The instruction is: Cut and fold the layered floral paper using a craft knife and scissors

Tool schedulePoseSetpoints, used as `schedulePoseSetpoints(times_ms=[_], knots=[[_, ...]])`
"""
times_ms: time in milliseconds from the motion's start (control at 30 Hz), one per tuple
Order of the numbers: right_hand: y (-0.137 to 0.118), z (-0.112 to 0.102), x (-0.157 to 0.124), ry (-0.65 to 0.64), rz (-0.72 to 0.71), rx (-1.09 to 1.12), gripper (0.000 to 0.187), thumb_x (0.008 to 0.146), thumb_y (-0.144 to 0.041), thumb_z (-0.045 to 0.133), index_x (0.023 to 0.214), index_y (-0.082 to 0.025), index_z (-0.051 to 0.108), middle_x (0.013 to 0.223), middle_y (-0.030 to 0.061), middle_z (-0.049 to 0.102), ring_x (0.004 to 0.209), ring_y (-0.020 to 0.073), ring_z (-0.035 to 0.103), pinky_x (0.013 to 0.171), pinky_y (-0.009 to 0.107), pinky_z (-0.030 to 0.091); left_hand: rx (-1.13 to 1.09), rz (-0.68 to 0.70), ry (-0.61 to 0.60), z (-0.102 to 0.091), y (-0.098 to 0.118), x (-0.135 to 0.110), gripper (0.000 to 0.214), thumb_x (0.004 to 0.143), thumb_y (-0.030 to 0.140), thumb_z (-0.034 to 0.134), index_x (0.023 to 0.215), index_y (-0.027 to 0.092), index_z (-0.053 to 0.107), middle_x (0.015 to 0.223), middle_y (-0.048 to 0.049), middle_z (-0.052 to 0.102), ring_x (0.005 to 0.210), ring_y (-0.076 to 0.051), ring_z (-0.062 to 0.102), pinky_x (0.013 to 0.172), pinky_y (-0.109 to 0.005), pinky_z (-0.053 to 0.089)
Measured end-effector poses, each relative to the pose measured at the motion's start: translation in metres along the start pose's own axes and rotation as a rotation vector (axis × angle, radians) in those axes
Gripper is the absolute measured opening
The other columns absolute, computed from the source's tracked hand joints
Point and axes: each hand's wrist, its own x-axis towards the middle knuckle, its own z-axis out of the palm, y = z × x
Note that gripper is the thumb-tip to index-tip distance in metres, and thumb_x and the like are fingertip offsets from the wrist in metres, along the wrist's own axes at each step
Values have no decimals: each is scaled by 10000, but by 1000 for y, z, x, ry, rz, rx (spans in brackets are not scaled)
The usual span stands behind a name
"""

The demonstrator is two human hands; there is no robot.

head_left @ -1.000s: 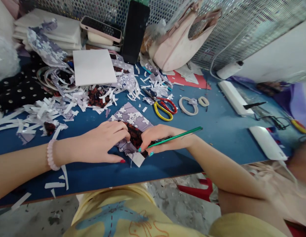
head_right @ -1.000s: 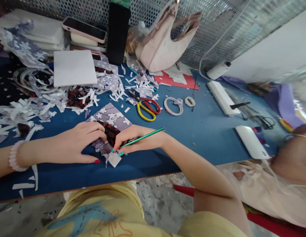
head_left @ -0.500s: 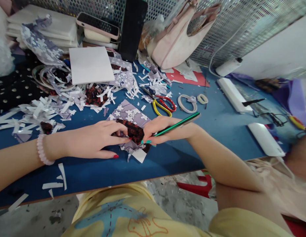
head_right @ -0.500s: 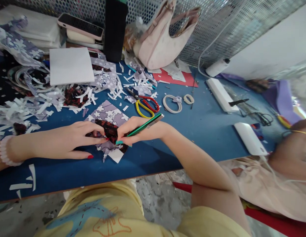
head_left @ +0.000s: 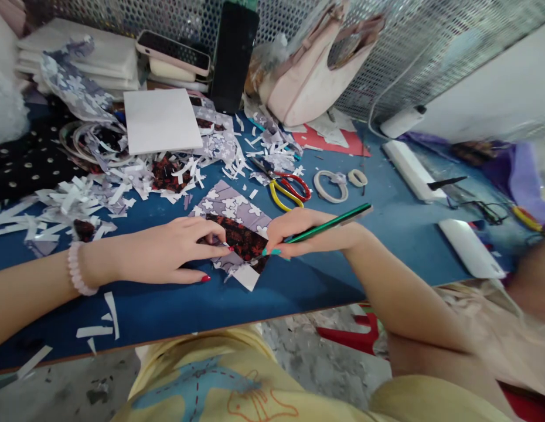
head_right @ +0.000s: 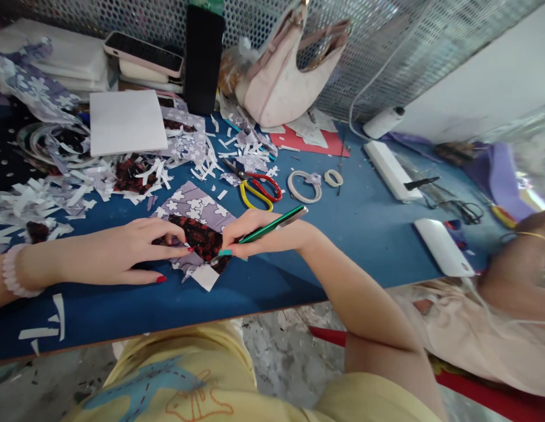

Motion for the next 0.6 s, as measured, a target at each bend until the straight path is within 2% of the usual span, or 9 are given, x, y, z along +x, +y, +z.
schedulePoseSetpoints(times_ms=[133, 267, 400, 600], knots=[[11, 5, -18, 147, -11, 108, 321, 997, -397, 546, 836, -139, 650, 611, 7, 633, 565, 96, 594, 586, 217, 474, 20, -20, 45, 5, 9, 0, 445, 966, 341, 585, 1394, 221, 553, 1365, -162, 510, 1245, -316, 513, 1074, -477, 409], [21, 20, -28, 327, -67, 223, 293, 980, -406, 588, 880, -138, 647, 596, 7, 632, 542, 101, 606, 581, 233, 487, 104, -78, 83, 13, 27, 1, 491, 933, 413, 635, 1391, 253, 558, 1350, -176, 509, 1233, -370, 492, 1021, -548, 414], [22, 35, -23, 337, -75, 275, 272, 990, -376, 579, 912, -128, 657, 613, 7, 629, 541, 94, 613, 561, 212, 487, 106, -17, 42, 14, 36, 1, 578, 857, 482, 722, 1389, 317, 564, 1406, -155, 490, 1253, -391, 460, 1040, -572, 371], [17, 42, -8, 298, -159, 206, 211, 972, -306, 615, 983, -109, 692, 733, 49, 683, 633, 93, 648, 612, 193, 503, 87, 36, 4, 8, 33, -1, 491, 888, 456, 690, 1357, 349, 593, 1354, -137, 513, 1255, -379, 454, 1056, -577, 323]])
